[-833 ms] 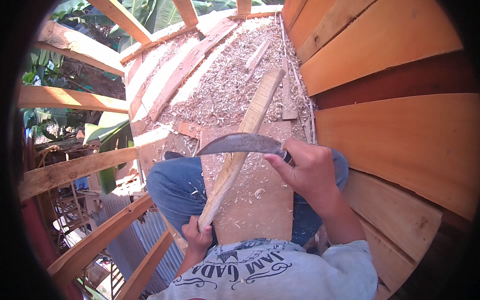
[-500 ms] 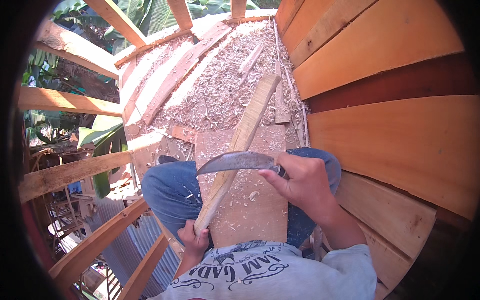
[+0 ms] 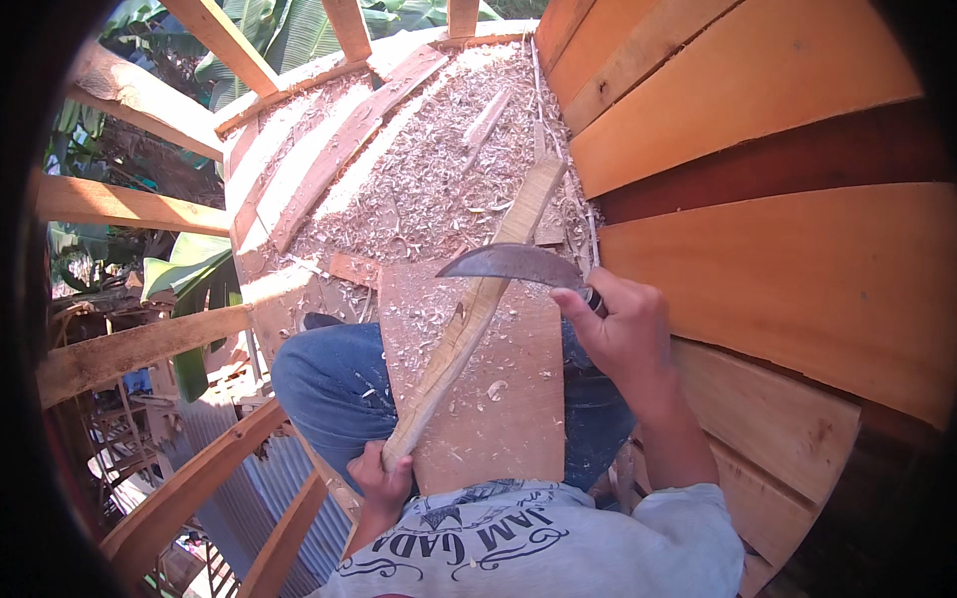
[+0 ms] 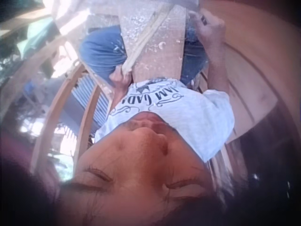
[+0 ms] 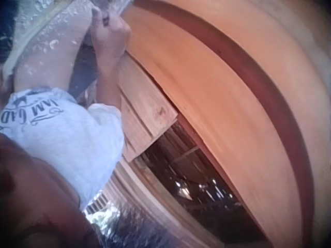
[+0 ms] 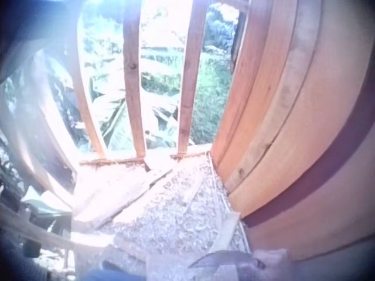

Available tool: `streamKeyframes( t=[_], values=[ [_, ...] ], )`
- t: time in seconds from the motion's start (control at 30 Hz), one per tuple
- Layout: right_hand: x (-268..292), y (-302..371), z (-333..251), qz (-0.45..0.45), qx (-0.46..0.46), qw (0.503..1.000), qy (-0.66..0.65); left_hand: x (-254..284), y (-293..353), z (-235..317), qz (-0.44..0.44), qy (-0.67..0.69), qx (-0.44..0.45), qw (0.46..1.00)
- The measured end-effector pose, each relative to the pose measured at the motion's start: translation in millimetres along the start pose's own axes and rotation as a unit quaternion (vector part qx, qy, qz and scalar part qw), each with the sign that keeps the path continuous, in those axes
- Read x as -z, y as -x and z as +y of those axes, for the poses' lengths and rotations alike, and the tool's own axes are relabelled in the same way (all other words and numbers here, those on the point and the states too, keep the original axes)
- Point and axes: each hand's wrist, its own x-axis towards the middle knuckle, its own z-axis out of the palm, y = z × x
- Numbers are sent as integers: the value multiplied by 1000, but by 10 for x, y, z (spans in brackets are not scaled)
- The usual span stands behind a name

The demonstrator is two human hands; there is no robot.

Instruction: The person sits cross-legged on a wooden platform and uses a curved knife to shave and shape a long, thin piece of wood. They hold the wood with their left hand and repeatedly scrape the surface with the knife in their right hand, creating wood shavings.

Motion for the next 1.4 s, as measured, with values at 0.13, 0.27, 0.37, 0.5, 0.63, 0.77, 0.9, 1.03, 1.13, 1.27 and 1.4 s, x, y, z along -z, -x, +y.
streamKeyframes(
  t=[0.13, 0.27, 0.37, 0.5, 0.63, 0.77, 0.9, 1.03, 1.13, 1.27, 1.4],
  values=[
    [-52, 167, -64, -30, 13, 999, -27, 9, 17, -33, -2, 3, -9, 1000],
    [-12, 115, -166, -75, 86, 991, 77, -2, 12, -17, 4, 6, -5, 1000],
    [-118, 100, 28, -14, 6, 1000, 7, -2, -11, 16, -1, 1, 1, 1000],
    [-106, 164, -228, -59, 104, 993, 11, 2, 30, -34, 3, 4, -9, 1000],
    [5, -117, 78, 21, -39, 997, -60, -11, 61, -53, 0, 4, -2, 1000],
    [-95, 86, -81, -17, 84, 995, -47, -14, 76, -90, 3, 12, -1, 1000],
    [-97, -110, -3, -2, 43, 998, -51, -22, 38, -60, 6, 21, 11, 1000],
    [-104, -49, -81, -38, 67, 997, -27, 14, 37, -57, -8, 9, 10, 1000],
    [-151, 36, -253, -56, 129, 990, -32, 8, 5, -64, -8, 39, 8, 999],
    [-77, -262, 86, 33, -14, 999, -37, 11, 0, -16, -4, 25, 23, 999],
    [-89, -86, -89, -42, 120, 991, -36, 17, 6, -52, -6, 30, 8, 999]
  ],
)
